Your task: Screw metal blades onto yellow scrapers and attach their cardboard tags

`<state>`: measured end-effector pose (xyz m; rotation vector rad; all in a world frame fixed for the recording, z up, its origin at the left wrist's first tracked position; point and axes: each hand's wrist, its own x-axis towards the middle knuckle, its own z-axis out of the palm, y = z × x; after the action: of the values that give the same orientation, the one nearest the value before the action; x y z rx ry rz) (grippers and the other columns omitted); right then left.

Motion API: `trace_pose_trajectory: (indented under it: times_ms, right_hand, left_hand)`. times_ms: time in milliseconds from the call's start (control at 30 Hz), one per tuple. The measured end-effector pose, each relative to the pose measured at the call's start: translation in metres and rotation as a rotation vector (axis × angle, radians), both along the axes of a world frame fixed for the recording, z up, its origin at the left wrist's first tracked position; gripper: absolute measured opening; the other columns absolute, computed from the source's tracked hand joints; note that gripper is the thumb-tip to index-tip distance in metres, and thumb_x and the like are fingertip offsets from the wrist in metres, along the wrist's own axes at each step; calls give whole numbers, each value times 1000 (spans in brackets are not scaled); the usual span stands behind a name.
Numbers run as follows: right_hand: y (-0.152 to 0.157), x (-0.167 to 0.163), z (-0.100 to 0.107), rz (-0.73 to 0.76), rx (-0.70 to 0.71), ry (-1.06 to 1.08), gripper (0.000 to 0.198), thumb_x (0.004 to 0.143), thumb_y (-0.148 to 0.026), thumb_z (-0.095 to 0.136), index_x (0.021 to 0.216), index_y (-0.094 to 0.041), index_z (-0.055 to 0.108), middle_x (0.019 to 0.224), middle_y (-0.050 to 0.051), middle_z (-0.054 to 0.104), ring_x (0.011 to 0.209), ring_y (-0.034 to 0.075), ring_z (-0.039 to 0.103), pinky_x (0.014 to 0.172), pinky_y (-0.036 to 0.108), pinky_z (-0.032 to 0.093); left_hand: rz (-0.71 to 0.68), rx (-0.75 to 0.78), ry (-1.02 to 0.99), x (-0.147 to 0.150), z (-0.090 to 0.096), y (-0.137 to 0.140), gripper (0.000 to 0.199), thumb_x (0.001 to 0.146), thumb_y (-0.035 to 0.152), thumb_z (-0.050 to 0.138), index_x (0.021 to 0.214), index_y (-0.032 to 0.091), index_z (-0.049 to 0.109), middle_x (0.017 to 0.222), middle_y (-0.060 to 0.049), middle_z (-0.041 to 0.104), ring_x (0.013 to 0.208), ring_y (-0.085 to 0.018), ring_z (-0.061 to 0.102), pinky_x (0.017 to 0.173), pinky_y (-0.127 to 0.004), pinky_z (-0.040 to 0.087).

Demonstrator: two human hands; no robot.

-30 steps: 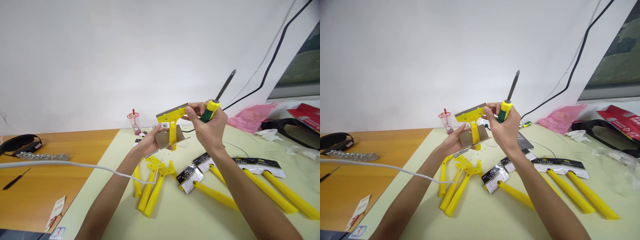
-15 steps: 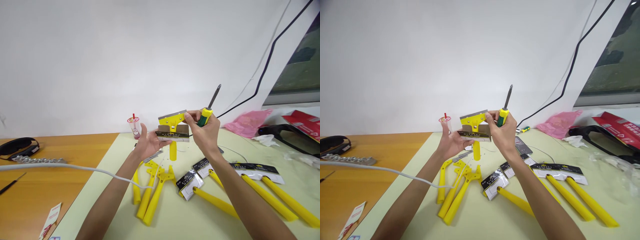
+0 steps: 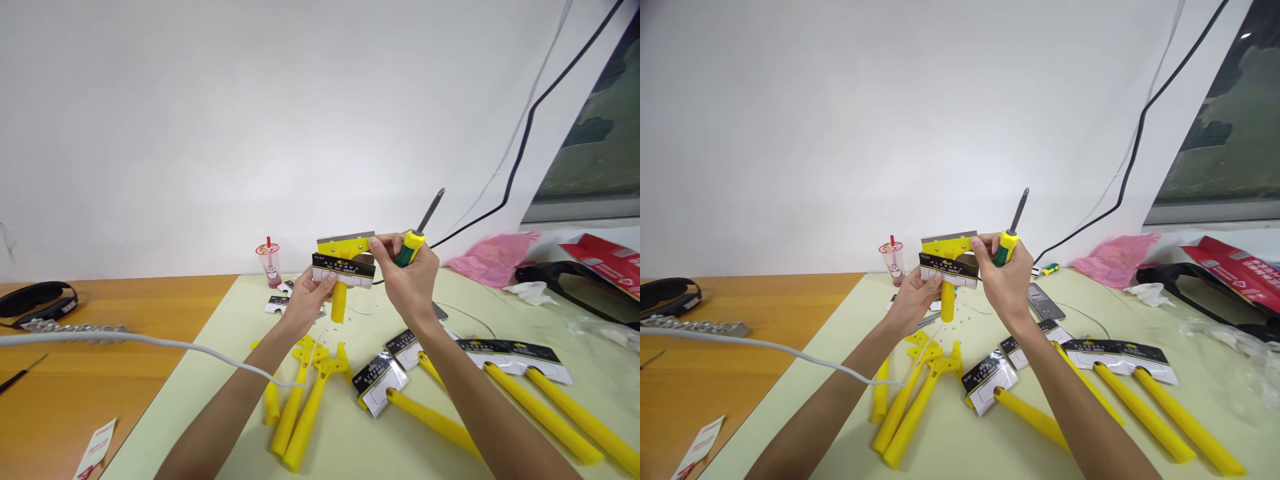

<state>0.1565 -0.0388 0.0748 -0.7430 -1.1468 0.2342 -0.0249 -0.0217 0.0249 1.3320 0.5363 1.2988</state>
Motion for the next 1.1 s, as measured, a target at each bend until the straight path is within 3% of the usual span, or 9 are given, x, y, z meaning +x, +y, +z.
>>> trace_pose_trajectory:
  times_ms: [233,467,533,633,733,833,967,1033,1100]
  right_hand:
    - [-2,-5,1,7,-14,28,48,88,-45,87,74,-26,46,85,4,77,78,21,72,75,37,60]
    - [-9,-10,3,149,-95,-48,51,89,-52,87,75,-27,45,93,8,83,87,26,79,80,41,64]
    - [-12,-10,5,190,-99,-96,48,96,-53,81,75,-27,45,100,9,85,96,28,81,87,43,63]
    - [-16,-9,7,211,-100,-164,48,100,-52,76,76,-28,42,103,9,86,101,29,81,91,45,61]
    - [-16,-6,6,215,-122,-218,46,99,-54,78,79,-27,46,99,9,85,95,27,80,87,43,60]
    - [-14,-5,3,212,-141,-275,40,99,-56,77,83,-26,58,98,8,84,90,26,77,82,41,57]
    - [-14,-3,1,218,-82,-340,27,101,-52,76,105,-26,71,115,8,82,102,27,76,87,43,58]
    - [-17,-3,3,241,-63,-401,27,101,-48,78,119,-28,72,126,8,80,112,29,75,94,46,59]
    - [-20,-3,5,285,-76,-470,27,100,-45,79,122,-29,73,128,7,80,114,29,75,96,47,58]
  left_hand:
    - [80,-19,-120,15,-3,-11,56,91,61,84,122,23,58,108,-5,78,84,-19,78,76,-31,58]
    - [128,-128,-195,18,0,-16,55,91,69,80,100,22,53,71,6,62,47,-8,51,49,-22,42]
    - [47,-205,-223,14,2,-14,50,96,66,76,99,19,59,64,6,56,41,-7,42,42,-21,36]
    - [-133,-302,-293,4,5,-9,27,106,39,63,114,14,69,57,8,47,37,-5,27,37,-17,26]
    - [-302,-353,-348,-9,4,-2,33,108,20,50,128,11,73,54,8,41,36,-5,15,35,-15,22]
    - [-473,-332,-326,-19,-3,6,39,110,25,48,128,7,77,49,9,38,35,-5,5,32,-15,19]
    - [-637,-242,-184,-28,-12,16,46,109,43,56,123,8,82,42,7,39,30,-6,9,29,-18,23]
    - [-680,-224,-79,-31,-17,19,50,107,50,60,123,9,83,40,5,41,27,-7,16,30,-20,27]
    - [-630,-227,-22,-33,-23,21,55,104,58,63,120,10,84,38,3,45,26,-7,21,30,-20,28]
